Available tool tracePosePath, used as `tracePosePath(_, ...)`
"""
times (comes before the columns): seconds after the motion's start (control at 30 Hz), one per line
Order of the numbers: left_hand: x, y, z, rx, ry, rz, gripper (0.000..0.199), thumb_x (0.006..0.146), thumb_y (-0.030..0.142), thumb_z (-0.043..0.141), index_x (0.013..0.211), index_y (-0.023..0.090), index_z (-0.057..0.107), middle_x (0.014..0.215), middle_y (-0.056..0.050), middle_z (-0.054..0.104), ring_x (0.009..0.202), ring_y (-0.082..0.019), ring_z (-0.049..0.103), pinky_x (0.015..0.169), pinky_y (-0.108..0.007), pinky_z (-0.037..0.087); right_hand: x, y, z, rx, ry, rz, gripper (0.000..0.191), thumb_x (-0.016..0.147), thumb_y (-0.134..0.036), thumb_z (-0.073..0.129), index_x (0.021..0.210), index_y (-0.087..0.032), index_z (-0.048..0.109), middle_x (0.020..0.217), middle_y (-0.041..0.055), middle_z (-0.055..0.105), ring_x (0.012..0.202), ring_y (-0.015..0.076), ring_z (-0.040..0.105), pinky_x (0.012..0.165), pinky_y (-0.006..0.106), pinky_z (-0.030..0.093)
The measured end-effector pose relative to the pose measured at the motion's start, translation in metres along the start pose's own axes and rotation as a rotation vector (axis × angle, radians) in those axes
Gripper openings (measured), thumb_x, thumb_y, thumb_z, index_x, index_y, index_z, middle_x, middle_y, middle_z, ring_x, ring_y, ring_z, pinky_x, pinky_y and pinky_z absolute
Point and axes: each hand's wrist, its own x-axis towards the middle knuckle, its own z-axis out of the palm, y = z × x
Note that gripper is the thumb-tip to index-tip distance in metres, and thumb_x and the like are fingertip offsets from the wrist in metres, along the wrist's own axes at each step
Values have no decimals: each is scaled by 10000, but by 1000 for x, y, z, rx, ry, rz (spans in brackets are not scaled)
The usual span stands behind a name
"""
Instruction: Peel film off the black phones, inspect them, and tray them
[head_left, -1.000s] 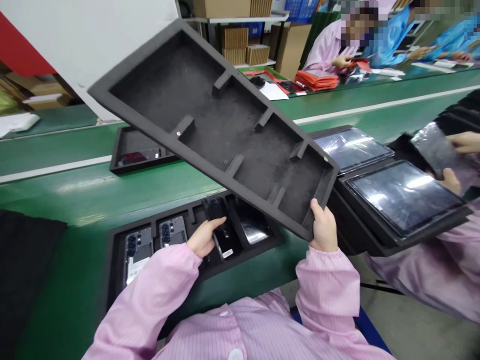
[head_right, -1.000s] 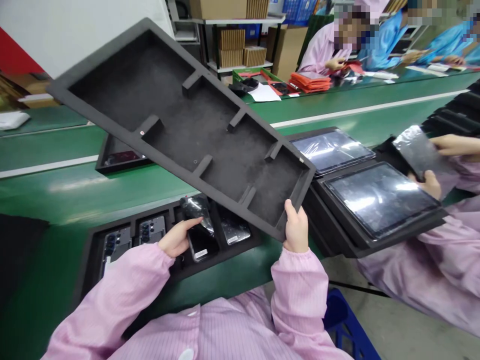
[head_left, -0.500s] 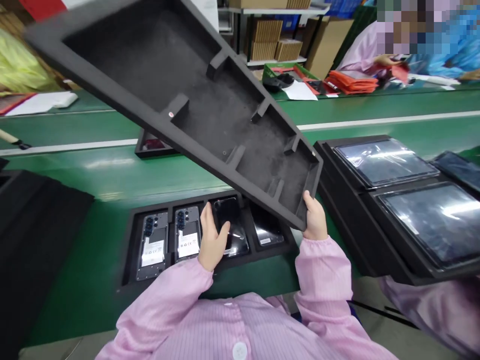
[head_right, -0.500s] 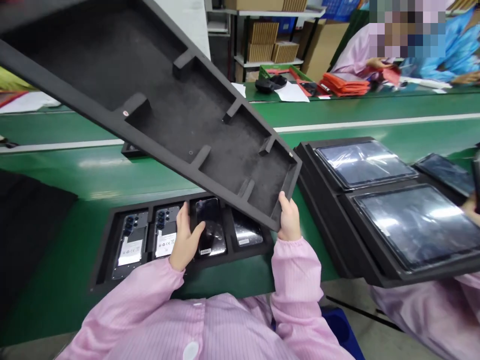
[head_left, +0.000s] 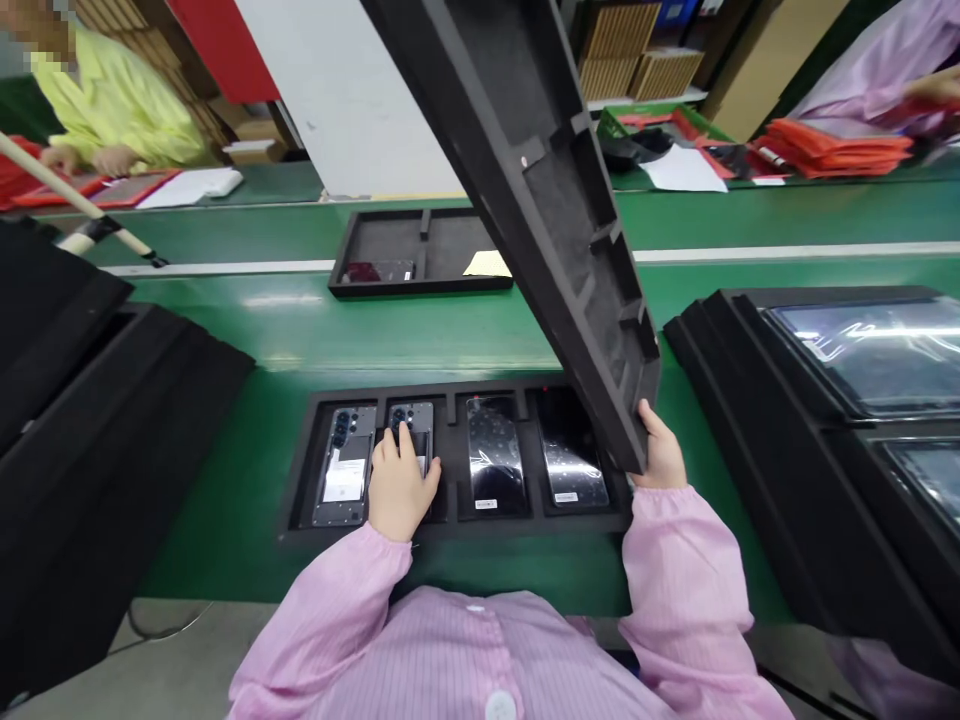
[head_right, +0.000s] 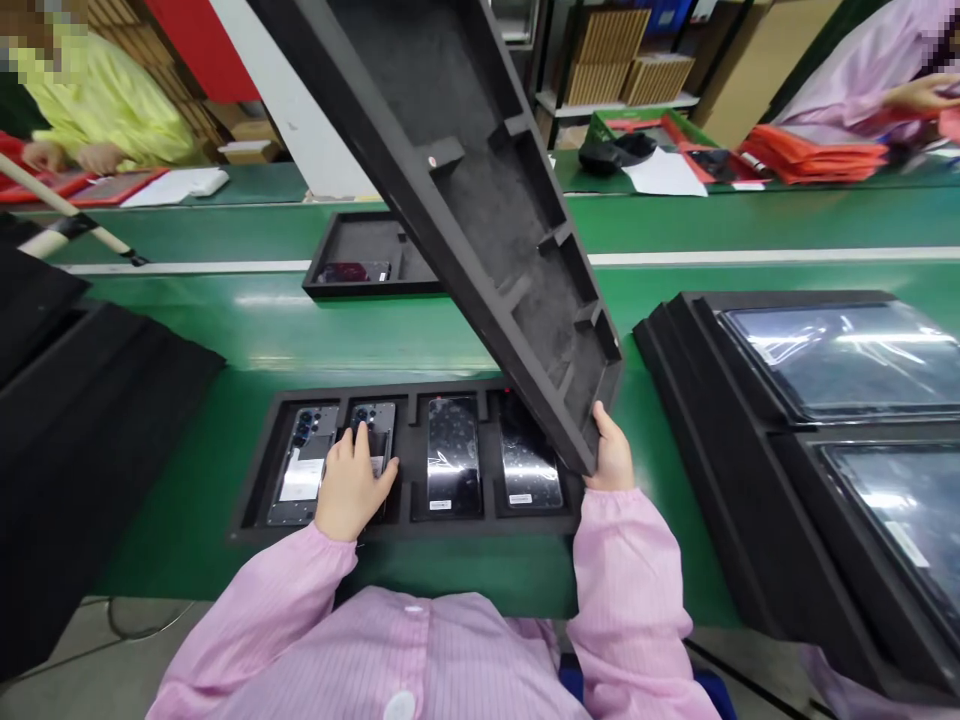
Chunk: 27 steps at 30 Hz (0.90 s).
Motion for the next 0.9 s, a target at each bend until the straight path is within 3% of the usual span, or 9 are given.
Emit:
tracePosePath(0.17,-1,-22,-47,-117,-50,-155,555,907,298,430,1393,58,556,1043,-246,738,989,-420,711,942,-615,508,-2,0,4,28,97,66,285,982,-269,484,1053,-137,726,784,88,795,819,263,790,738,375,684)
tracePosePath(0.27,3,-44,-65,-267,-49,-212,496,912,321,418,1328,137,615,1172,-183,730,1157,-348,673,1022,-503,511,-2,0,5,44,121,78,261,967,-286,528,1062,-148,728,811,79,797,840,253,788,752,353,680)
tracePosePath(0.37,7,-52,-50,-452,-80,-234,495,914,338,416,1324,137,608,1347,-156,658,1239,-275,638,1025,-399,535,-2,0,6,44,148,72,263,970,-276,518,1085,-153,720,806,65,796,860,247,786,780,362,676)
tracePosePath(0.5,2,-43,-14,-633,-147,-211,507,885,282,435,1338,122,596,1321,-156,676,1213,-253,660,1022,-393,551,-1,0,7,18,175,47,259,967,-256,512,1080,-136,712,847,76,799,873,250,782,806,379,668)
tracePosePath(0.6,-9,-43,-17,-678,-88,-181,538,905,318,452,1410,152,535,1496,-143,535,1385,-262,520,1166,-435,433,-1,0,7,-5,181,27,250,968,-227,502,1053,-124,713,830,81,796,892,247,778,826,359,659)
tracePosePath(0.67,-14,-52,-29,-604,9,-103,516,940,353,435,1425,200,522,1547,-109,476,1450,-254,433,1232,-442,338,-1,0,7,-18,178,11,231,960,-225,521,1032,-122,716,817,84,792,903,247,775,834,345,653)
tracePosePath(0.73,-15,-65,-40,-330,85,-41,529,950,374,422,1436,182,508,1517,-139,488,1447,-285,421,1232,-469,324,0,1,6,-28,176,-5,197,937,-239,575,1004,-123,720,826,93,791,903,252,774,840,334,648)
tracePosePath(0.83,-10,-82,-43,66,48,-119,675,912,443,475,1454,42,454,1434,-267,503,1378,-410,455,1134,-571,403,1,1,5,-37,178,-21,175,903,-252,638,967,-114,724,837,113,787,891,261,773,851,333,642)
tracePosePath(0.9,-6,-88,-41,145,7,-174,757,886,500,507,1444,-7,446,1395,-306,510,1331,-460,473,1066,-603,443,2,1,6,-38,181,-22,182,917,-244,616,961,-105,726,827,120,784,885,259,773,859,334,640)
